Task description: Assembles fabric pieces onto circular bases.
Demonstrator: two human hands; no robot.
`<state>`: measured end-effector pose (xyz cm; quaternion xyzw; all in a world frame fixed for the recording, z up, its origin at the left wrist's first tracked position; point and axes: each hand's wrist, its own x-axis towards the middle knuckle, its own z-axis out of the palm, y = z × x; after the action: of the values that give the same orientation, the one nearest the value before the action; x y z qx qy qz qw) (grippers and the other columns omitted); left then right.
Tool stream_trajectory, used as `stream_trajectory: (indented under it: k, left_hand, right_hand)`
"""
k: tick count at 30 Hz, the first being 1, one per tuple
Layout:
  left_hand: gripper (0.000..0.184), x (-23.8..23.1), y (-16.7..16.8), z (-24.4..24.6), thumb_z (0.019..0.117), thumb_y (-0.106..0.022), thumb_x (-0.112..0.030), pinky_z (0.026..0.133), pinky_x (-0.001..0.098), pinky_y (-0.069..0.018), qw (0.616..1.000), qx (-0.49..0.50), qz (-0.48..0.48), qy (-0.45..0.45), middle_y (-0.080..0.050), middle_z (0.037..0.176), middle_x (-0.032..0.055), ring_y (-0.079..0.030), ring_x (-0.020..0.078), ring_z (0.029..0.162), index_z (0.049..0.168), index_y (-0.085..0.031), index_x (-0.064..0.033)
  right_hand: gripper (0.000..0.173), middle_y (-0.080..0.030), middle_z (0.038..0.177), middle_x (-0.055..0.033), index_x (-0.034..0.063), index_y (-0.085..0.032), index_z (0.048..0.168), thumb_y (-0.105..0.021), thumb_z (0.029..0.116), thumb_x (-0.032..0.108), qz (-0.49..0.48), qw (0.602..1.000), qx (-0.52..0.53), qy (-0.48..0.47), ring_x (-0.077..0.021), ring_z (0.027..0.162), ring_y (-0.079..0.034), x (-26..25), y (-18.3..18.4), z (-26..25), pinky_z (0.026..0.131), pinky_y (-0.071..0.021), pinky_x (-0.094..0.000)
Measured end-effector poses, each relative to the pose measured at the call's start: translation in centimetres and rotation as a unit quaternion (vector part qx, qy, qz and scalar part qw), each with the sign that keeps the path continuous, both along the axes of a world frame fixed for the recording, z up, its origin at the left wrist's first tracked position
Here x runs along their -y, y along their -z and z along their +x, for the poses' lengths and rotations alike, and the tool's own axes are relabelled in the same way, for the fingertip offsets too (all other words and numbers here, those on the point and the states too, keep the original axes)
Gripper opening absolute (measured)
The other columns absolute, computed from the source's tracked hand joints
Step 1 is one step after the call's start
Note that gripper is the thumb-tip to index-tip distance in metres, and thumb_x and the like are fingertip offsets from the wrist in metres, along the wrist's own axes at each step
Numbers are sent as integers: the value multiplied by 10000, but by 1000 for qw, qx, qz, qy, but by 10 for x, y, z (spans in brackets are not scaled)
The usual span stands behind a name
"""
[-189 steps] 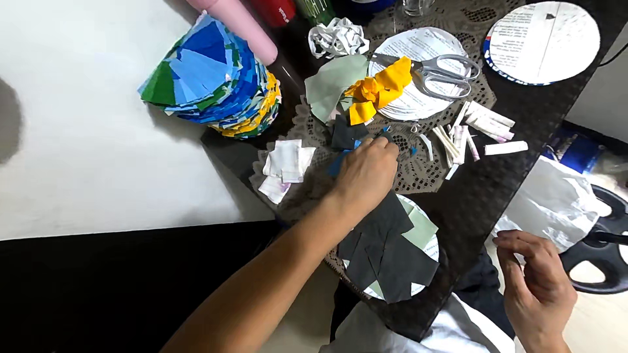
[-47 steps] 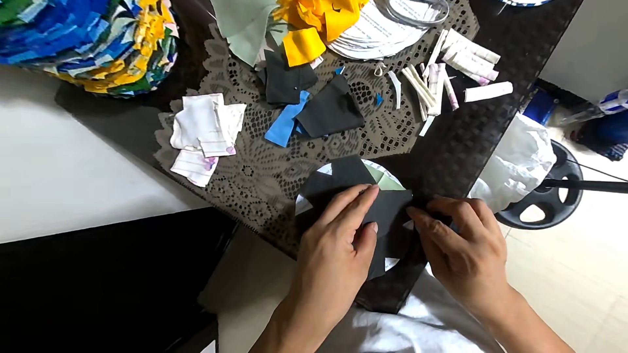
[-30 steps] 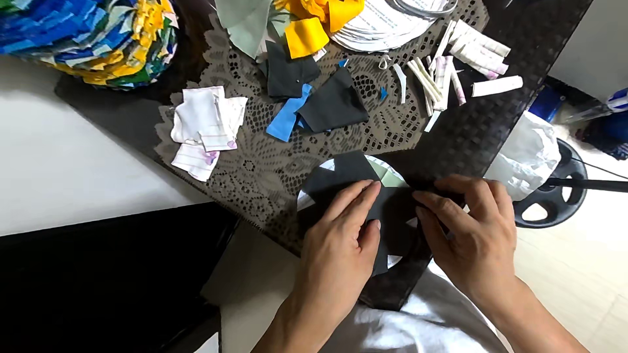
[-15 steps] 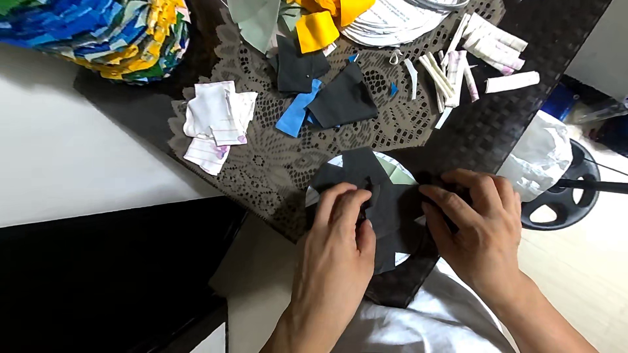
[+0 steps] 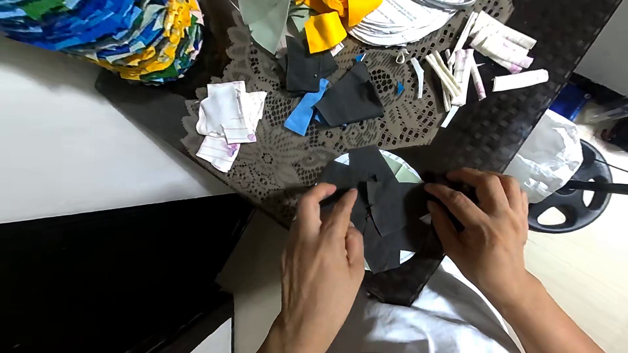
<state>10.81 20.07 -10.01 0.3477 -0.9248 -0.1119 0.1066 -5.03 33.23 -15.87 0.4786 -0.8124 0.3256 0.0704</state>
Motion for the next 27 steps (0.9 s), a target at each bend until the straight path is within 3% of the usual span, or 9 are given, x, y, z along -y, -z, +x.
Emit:
stream_trajectory:
  k: [4, 9, 12, 14, 16, 21, 27]
  left_hand:
    - [399, -3, 8, -2, 893, -553, -125, 620, 323, -511, 999, -10, 2, 36, -619, 1240, 237, -628, 227, 745, 1229, -763, -162]
    - [375, -2, 8, -6, 930, -526, -136, 693, 303, -503, 998, -41, -3, 41, -615, 1269, 237, -623, 217, 817, 1226, -753, -105]
    - [371, 1, 10, -15, 983, -494, -146, 903, 426, -521, 994, -73, 9, 76, -555, 1456, 225, -650, 314, 1137, 1265, -728, -92]
    - [405, 1, 17, -21, 1038, -449, -213, 1096, 571, -409, 992, -59, 23, 109, -497, 1534, 190, -502, 387, 1387, 1358, -668, -97]
    - [467, 0, 26, -28, 1081, -379, -307, 1174, 656, -256, 989, -39, 24, 142, -443, 1591, 140, -345, 391, 1503, 1460, -581, -122]
    - [567, -7, 38, -35, 1098, -265, -451, 1176, 727, -91, 983, -9, 8, 186, -343, 1657, 96, -213, 370, 1558, 1583, -416, -200]
    - [612, -10, 45, -38, 1078, -222, -537, 1146, 758, -94, 978, 48, -31, 202, -328, 1665, 87, -228, 371, 1553, 1583, -414, -252]
  right_hand:
    - [193, -684, 1107, -143, 173, -793, 1035, -620, 971, 228, 4, 1000, -6, 2, -330, 1050, -584, 1, 0, 0, 830, -404, -463]
    - [190, -685, 1111, -137, 146, -790, 1050, -627, 970, 198, -38, 998, 53, -12, -292, 1059, -588, -2, -1, -2, 839, -413, -440]
    - [192, -646, 1147, -67, 102, -753, 1115, -610, 993, 142, -146, 974, 175, -12, -112, 1097, -604, -15, -6, -16, 920, -514, -254]
    - [208, -624, 1207, 1, 115, -729, 1153, -591, 997, 119, -193, 957, 215, 14, -56, 1118, -598, -26, -6, -29, 915, -528, -216]
    - [215, -615, 1219, 41, 113, -713, 1154, -578, 988, 95, -210, 950, 228, 47, -40, 1115, -583, -36, -2, -40, 922, -512, -215]
    - [211, -613, 1221, 30, 97, -719, 1142, -579, 986, 75, -201, 947, 237, 84, -41, 1110, -590, -50, 13, -44, 921, -518, -209]
    - [185, -611, 1187, -19, 67, -734, 1093, -585, 985, 77, -183, 953, 224, 86, -43, 1084, -586, -49, 24, -35, 899, -511, -189]
